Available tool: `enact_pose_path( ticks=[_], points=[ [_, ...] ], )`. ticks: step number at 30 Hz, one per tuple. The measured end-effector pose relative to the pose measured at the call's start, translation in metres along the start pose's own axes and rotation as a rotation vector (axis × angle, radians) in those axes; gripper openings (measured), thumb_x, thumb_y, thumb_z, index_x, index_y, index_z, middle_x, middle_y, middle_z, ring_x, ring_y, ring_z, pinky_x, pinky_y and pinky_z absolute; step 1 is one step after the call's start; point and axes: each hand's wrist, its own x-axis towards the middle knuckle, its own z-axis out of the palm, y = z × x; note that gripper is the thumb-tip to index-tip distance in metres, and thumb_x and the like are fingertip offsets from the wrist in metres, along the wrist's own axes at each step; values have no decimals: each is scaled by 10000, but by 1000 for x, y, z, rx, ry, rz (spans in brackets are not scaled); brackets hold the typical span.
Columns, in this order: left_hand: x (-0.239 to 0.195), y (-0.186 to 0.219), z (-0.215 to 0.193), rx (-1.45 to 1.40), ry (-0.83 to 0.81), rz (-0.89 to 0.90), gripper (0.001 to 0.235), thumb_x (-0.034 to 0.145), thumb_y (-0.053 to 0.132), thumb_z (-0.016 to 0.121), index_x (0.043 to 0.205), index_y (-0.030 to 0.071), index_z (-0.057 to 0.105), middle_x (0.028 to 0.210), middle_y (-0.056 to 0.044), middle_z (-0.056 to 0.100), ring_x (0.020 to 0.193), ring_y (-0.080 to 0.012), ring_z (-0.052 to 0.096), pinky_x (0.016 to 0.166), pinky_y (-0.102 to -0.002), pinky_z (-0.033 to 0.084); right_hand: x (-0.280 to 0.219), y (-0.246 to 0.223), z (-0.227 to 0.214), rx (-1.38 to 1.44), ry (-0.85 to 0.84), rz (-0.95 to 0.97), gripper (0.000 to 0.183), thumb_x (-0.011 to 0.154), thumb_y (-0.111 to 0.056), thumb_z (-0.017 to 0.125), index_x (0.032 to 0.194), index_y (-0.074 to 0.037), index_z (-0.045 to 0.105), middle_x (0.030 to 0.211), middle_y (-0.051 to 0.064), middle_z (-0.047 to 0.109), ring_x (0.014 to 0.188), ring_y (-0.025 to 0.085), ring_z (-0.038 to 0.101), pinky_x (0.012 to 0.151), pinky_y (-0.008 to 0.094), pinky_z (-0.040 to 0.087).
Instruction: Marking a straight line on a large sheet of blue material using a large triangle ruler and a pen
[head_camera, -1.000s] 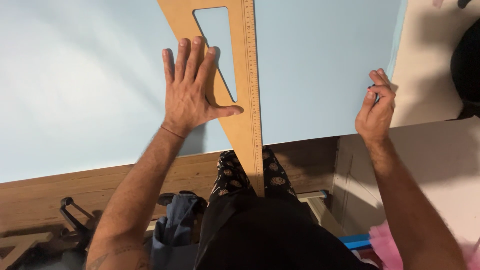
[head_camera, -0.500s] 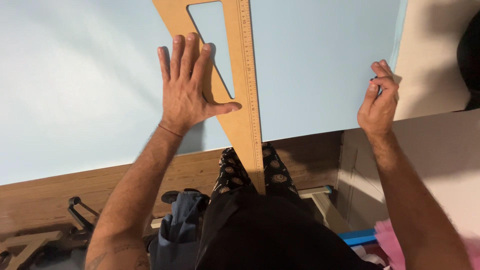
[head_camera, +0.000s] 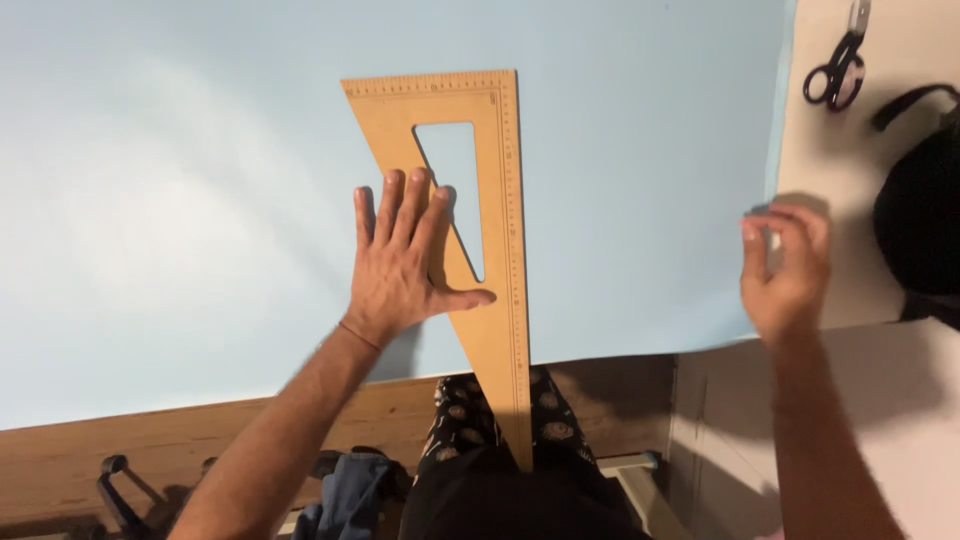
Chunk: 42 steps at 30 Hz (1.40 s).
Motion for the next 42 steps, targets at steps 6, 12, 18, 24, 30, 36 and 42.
enact_pose_path(
  ticks=[6,12,18,24,30,36,42],
  points=[
    [-2,3,-4,-137,146,13,1305,730,1038,304,1643,107,284,1711,-159,197,1594,-393,138,1275,-655,62,126,-39,42,-5,-165,-180,91,1166,6,693,1143,81,738,1116,204,690,1068,360,624,1005,442,489],
    [0,2,-4,-106,153,23,1282,762,1024,241,1658,109,194,1723,-157,116,1606,-364,79,1286,-624,15,198,-73,150,190,-322,-267,147,1063,-116,685,1177,-25,708,1086,82,701,1002,256,659,916,368,503],
    [3,6,10,-151,269,-61,1338,567,1092,412,1580,216,432,1669,-73,358,1570,-319,227,1268,-617,85,208,-75,179,204,-373,-327,54,1056,-110,674,1064,-75,713,989,52,686,931,280,696,867,394,561],
    [3,7,10,-162,261,-64,1343,560,1084,447,1590,223,420,1677,-77,343,1572,-328,216,1263,-628,88,206,-74,182,123,-363,-413,48,1077,-100,645,1078,-55,660,977,65,637,945,292,669,851,407,556],
    [2,8,8,-163,258,-71,1356,539,1093,449,1582,226,438,1673,-71,357,1571,-325,230,1264,-622,89,201,-61,183,-137,-324,-597,97,1132,-122,521,1080,-84,594,963,53,547,922,257,614,852,363,537],
    [2,10,8,-158,258,-77,1331,577,1082,419,1587,214,430,1661,-85,377,1564,-326,256,1269,-616,94,203,-65,180,-117,-302,-598,86,1132,-123,554,1092,-78,617,953,51,544,915,265,617,838,369,534],
    [2,8,6,-173,231,-73,1344,566,1078,463,1594,213,412,1678,-84,339,1572,-326,222,1265,-622,89,203,-62,179,-112,-293,-630,95,1137,-130,537,1096,-70,597,966,79,544,943,294,612,848,379,526]
  ],
)
